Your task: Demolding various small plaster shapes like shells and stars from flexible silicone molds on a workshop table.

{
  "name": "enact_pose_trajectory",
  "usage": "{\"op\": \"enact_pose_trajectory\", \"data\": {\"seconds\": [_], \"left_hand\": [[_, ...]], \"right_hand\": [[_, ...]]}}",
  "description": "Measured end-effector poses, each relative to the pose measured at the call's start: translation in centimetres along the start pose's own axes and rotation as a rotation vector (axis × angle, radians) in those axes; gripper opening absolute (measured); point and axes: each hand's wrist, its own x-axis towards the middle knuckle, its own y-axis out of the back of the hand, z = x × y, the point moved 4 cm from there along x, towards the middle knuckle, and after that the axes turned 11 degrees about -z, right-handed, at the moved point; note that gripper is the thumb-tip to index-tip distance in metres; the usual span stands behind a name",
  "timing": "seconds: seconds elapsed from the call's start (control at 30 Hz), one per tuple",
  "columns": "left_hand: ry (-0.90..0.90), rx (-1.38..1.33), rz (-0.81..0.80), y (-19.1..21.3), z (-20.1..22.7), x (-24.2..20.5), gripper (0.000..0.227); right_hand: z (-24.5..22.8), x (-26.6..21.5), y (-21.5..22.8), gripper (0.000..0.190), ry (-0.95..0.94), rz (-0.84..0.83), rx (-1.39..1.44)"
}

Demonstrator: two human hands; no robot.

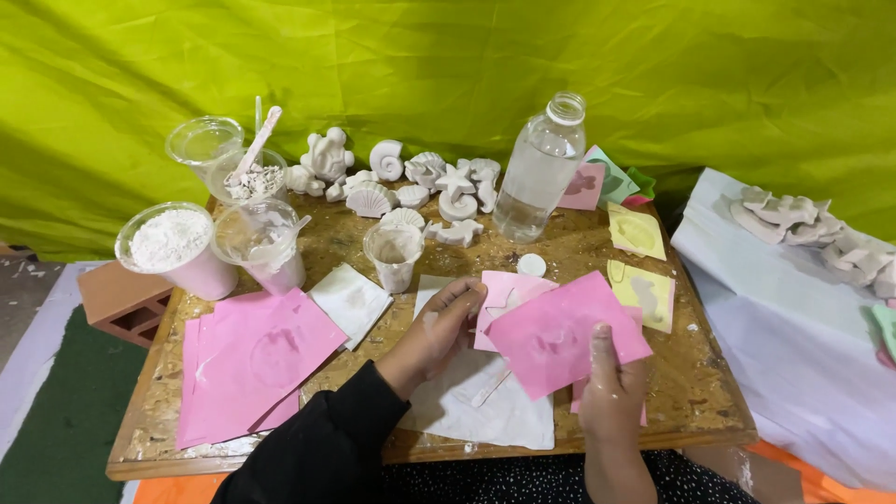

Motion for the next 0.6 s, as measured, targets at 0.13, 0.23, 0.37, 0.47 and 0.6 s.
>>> {"op": "enact_pose_trajectory", "data": {"seconds": [0.13,0.23,0.37,0.47,0.6], "left_hand": [[0.014,-0.078,0.005,-0.3,0.6,0.0,0.023],[0.044,-0.112,0.042,-0.2,0.7,-0.5,0.014],[0.088,0.083,0.165,1.6,-1.6,0.6,0.016],[0.151,0.123,0.274,-0.9,2.0,-1.5,0.014],[0.030,0.026,0.050,-1.4,2.2,-1.6,0.021]], "right_hand": [[5.4,2.7,2.0,0.025,0.454,-0.125,0.511],[5.0,-1.6,0.1,0.032,1.392,0.330,-0.706],[-2.8,-9.7,-8.2,0.029,1.440,-0.462,-0.268],[-5.6,-14.0,-13.0,0.029,1.615,-0.516,-0.530],[-7.0,-16.2,-18.0,0.026,1.795,-0.489,-0.619]]}}
